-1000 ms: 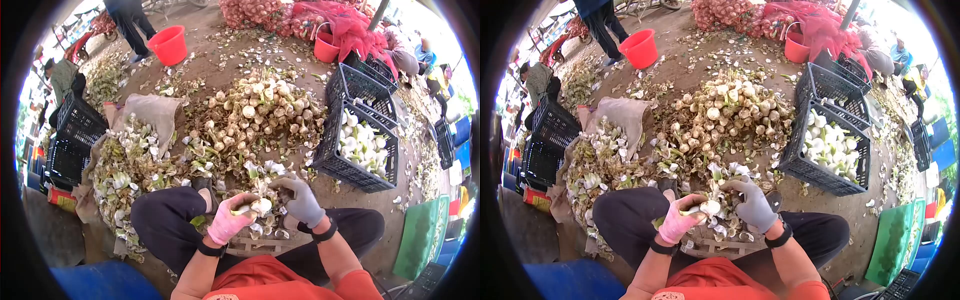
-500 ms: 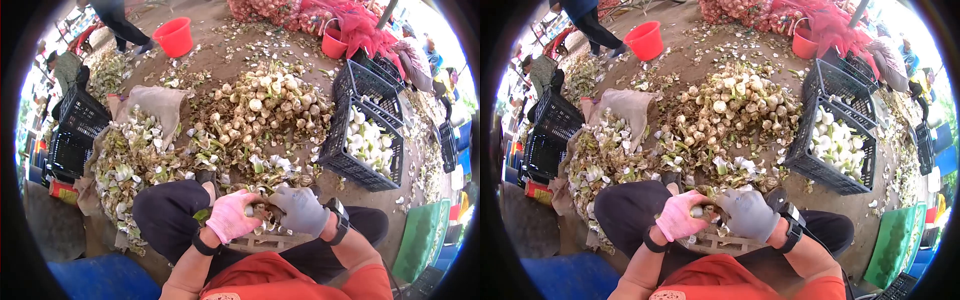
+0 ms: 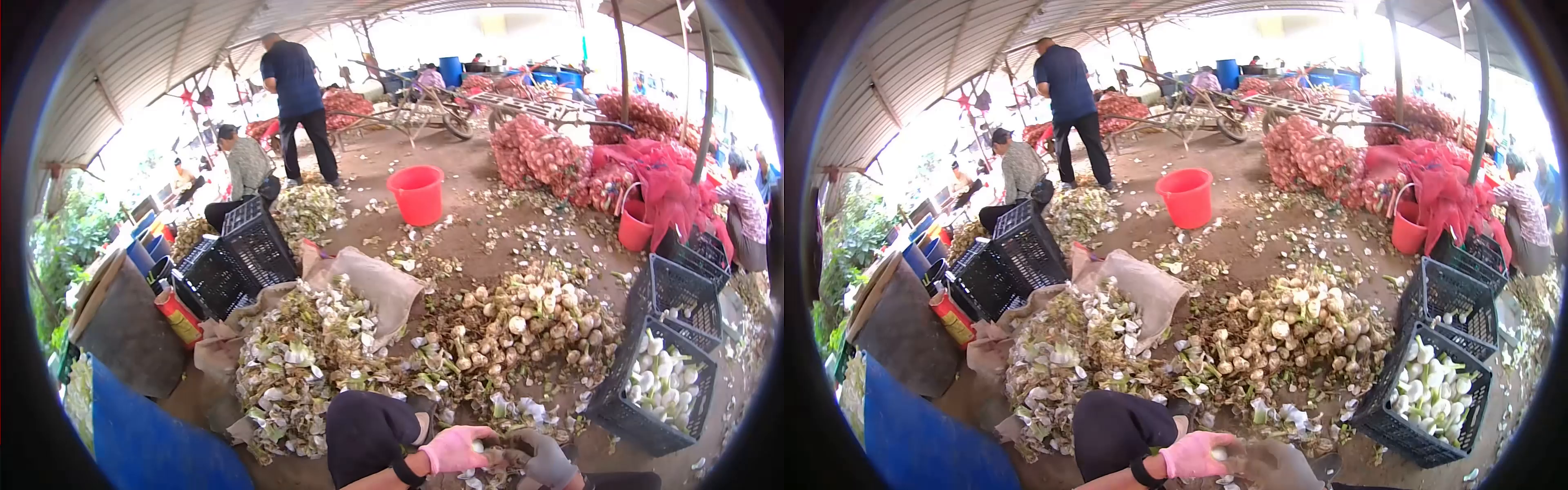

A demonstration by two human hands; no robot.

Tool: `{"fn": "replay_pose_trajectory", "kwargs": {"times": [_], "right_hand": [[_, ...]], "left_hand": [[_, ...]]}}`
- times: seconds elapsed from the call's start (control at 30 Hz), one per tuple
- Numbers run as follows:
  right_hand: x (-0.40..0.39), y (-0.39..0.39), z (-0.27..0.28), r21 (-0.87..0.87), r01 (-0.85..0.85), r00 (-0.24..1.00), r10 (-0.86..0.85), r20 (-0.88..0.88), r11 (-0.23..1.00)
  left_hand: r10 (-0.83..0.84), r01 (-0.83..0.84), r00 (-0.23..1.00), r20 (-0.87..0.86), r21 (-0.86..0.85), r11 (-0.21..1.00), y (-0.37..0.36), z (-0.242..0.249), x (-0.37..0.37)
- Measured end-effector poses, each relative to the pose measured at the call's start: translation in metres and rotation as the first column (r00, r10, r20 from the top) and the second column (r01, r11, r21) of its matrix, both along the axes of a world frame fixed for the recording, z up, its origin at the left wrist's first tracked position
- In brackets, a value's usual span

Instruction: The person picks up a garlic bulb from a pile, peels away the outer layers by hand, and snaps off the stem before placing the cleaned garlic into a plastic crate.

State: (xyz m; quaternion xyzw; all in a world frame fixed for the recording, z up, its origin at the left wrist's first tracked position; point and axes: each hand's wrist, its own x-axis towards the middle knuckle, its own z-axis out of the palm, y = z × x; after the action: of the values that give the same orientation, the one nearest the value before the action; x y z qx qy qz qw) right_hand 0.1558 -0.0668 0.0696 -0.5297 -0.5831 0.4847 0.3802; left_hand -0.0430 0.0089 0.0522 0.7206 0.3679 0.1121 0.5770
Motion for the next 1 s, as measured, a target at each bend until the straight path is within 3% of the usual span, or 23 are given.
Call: {"fn": "replay_pose_trajectory", "kwargs": {"times": [0.07,0.1,0.13,0.23,0.3,0.4,0.47,0.6,0.67,0.7,0.73,0.77,0.87,0.9,0.97,1.0], "right_hand": [[-0.006,-0.001,-0.004,0.018,0.024,1.000,-0.024,0.012,1.000],[-0.008,-0.003,-0.010,0.030,0.060,0.998,-0.061,0.025,0.998],[-0.009,-0.003,-0.020,-0.066,0.097,0.985,-0.105,-0.137,0.993],[-0.009,-0.007,-0.018,-0.014,0.148,0.987,-0.148,-0.060,0.989],[-0.012,-0.011,-0.013,-0.048,0.196,0.970,-0.201,-0.137,0.979],[-0.011,-0.016,-0.013,0.060,0.193,0.976,-0.185,-0.118,0.979],[-0.012,-0.018,-0.002,0.153,0.138,0.987,-0.148,0.057,0.978],[-0.008,-0.020,-0.008,0.274,0.087,0.972,-0.142,0.186,0.958],[-0.010,-0.022,-0.012,0.179,0.254,0.967,-0.252,-0.034,0.950],[-0.011,-0.023,-0.011,0.179,0.260,0.966,-0.258,-0.037,0.949],[-0.012,-0.021,-0.009,0.200,0.317,0.946,-0.294,-0.138,0.927],[-0.012,-0.020,-0.005,0.216,0.375,0.916,-0.324,-0.238,0.902],[-0.006,-0.024,-0.002,0.164,0.400,0.897,-0.348,-0.271,0.902],[-0.002,-0.022,-0.010,0.144,0.416,0.884,-0.362,-0.297,0.898],[0.002,-0.017,-0.042,0.179,0.508,0.830,-0.425,-0.360,0.842],[0.003,-0.020,-0.031,0.081,0.494,0.809,-0.424,-0.408,0.865]], "left_hand": [[-0.130,0.169,0.941,-0.311,0.103,0.980,0.002,0.027,0.003],[-0.119,0.160,0.943,-0.311,0.111,0.981,0.000,0.027,0.004],[-0.077,0.127,0.947,-0.311,0.144,0.981,-0.001,0.024,0.005],[-0.040,0.096,0.955,-0.295,0.176,0.980,-0.003,0.016,0.006],[-0.077,0.128,0.952,-0.295,0.159,0.979,-0.004,0.017,0.007],[-0.083,0.126,0.968,-0.238,0.173,0.977,-0.005,0.020,0.007],[-0.101,0.136,0.973,-0.208,0.162,0.977,-0.004,0.011,0.008],[-0.137,0.148,0.988,-0.076,0.169,0.974,-0.004,0.005,0.008],[-0.112,0.108,0.994,0.011,0.162,0.981,-0.005,0.001,0.010],[-0.082,0.066,0.992,0.101,0.147,0.987,-0.005,0.000,0.012],[-0.042,0.044,0.985,0.166,-0.007,0.999,-0.007,0.001,0.016],[-0.047,0.048,0.985,0.164,-0.005,0.999,-0.008,0.002,0.017],[0.114,-0.047,0.954,0.277,-0.238,0.970,-0.014,0.006,0.020],[0.109,-0.043,0.955,0.275,-0.237,0.970,-0.018,0.006,0.023],[0.322,-0.105,0.856,0.405,-0.473,0.875,-0.025,0.007,0.027],[0.227,-0.137,0.898,0.377,-0.249,0.959,-0.027,0.005,0.028]]}}
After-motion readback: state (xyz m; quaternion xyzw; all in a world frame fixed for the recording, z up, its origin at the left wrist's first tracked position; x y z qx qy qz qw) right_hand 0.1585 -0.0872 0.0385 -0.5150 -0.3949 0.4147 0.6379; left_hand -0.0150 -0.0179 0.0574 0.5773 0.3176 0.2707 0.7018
